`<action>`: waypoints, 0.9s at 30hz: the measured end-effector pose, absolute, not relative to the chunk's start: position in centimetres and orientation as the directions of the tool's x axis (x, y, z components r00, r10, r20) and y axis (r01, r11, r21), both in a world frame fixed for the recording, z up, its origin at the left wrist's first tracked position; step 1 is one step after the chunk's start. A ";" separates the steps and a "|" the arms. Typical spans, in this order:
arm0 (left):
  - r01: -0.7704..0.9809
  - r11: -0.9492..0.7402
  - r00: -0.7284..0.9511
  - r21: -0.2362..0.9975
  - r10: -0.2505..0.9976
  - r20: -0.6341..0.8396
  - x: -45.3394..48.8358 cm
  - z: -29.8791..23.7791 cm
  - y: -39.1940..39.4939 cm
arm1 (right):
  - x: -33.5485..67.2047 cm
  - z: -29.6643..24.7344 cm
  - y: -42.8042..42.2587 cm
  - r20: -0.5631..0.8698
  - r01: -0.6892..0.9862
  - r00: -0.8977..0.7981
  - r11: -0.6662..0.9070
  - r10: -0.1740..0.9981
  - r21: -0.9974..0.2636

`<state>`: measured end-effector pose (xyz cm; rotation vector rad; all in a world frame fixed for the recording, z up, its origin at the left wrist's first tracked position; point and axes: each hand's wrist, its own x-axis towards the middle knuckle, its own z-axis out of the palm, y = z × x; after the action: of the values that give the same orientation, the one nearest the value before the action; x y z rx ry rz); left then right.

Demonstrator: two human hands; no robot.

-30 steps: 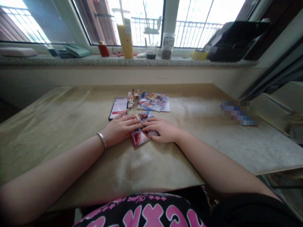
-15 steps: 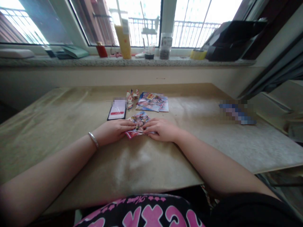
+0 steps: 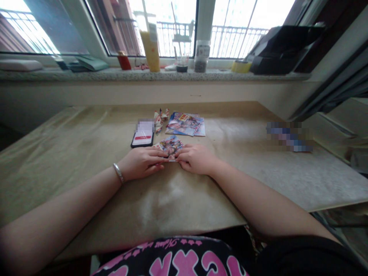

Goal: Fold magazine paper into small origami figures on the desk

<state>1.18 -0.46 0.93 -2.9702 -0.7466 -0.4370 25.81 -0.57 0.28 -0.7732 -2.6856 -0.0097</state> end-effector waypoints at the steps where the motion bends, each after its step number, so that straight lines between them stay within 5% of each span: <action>1: 0.464 -0.885 0.843 0.039 0.454 0.289 1.3 1.0 -0.5 | 25.8 0.3 -0.6 0.323 0.512 -0.797 0.854 0.511 -0.089; 15: 0.596 -0.629 0.633 0.498 0.751 0.191 1.7 0.7 -0.2 | 26.1 0.1 -0.4 0.297 0.495 -0.804 0.857 0.514 -0.144; 27: 0.645 -0.658 0.613 0.389 0.749 0.251 1.7 0.2 0.6 | 26.0 0.5 -0.5 0.288 0.516 -0.795 0.845 0.534 -0.142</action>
<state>1.72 0.60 0.18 -3.0509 -1.3469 -0.6841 25.98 -0.47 0.53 -0.7923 -2.7045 0.0806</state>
